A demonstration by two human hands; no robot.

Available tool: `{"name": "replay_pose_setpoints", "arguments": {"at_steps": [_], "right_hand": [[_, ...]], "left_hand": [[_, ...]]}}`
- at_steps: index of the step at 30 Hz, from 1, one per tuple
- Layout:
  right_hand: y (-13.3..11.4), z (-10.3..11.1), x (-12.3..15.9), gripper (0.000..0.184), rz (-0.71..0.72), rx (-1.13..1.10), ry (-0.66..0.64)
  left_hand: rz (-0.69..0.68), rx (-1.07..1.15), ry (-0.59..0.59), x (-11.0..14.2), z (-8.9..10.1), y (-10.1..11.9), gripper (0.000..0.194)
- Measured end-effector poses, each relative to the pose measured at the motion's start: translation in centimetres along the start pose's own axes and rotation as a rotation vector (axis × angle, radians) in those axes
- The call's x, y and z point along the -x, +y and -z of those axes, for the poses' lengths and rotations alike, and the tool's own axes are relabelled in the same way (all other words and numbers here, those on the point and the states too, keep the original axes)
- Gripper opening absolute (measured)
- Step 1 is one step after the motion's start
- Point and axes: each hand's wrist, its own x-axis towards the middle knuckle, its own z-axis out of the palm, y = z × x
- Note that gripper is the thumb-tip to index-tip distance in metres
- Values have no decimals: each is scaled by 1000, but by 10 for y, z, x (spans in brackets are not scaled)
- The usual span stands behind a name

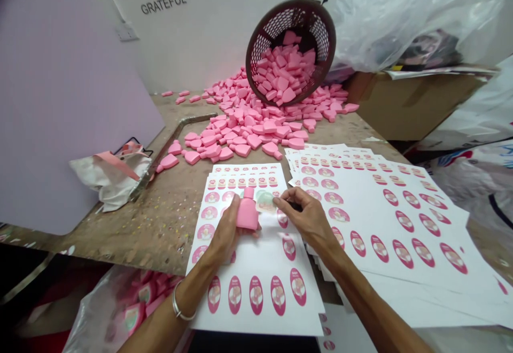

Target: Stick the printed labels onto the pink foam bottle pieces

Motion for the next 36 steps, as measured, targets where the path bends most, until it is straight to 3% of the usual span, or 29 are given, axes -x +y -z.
{"name": "replay_pose_setpoints", "arguments": {"at_steps": [2, 7, 21, 27, 30, 36], "right_hand": [[-12, -8, 7, 36, 1, -4, -28], [-29, -26, 20, 44, -8, 18, -64], [-30, -35, 30, 33, -15, -22, -66], [-30, -38, 32, 33, 37, 56, -3], [-26, -37, 32, 32, 132, 171, 30], [-27, -29, 33, 29, 514, 610, 91]], "left_hand": [[-9, 100, -4, 6, -1, 2, 68], [-24, 224, -38, 20, -6, 11, 60], [-23, 278, -21, 24, -6, 12, 61], [-32, 275, -29, 24, -8, 13, 61], [-49, 250, -63, 25, -6, 14, 59], [-95, 150, -231, 29, -1, 17, 36]]}}
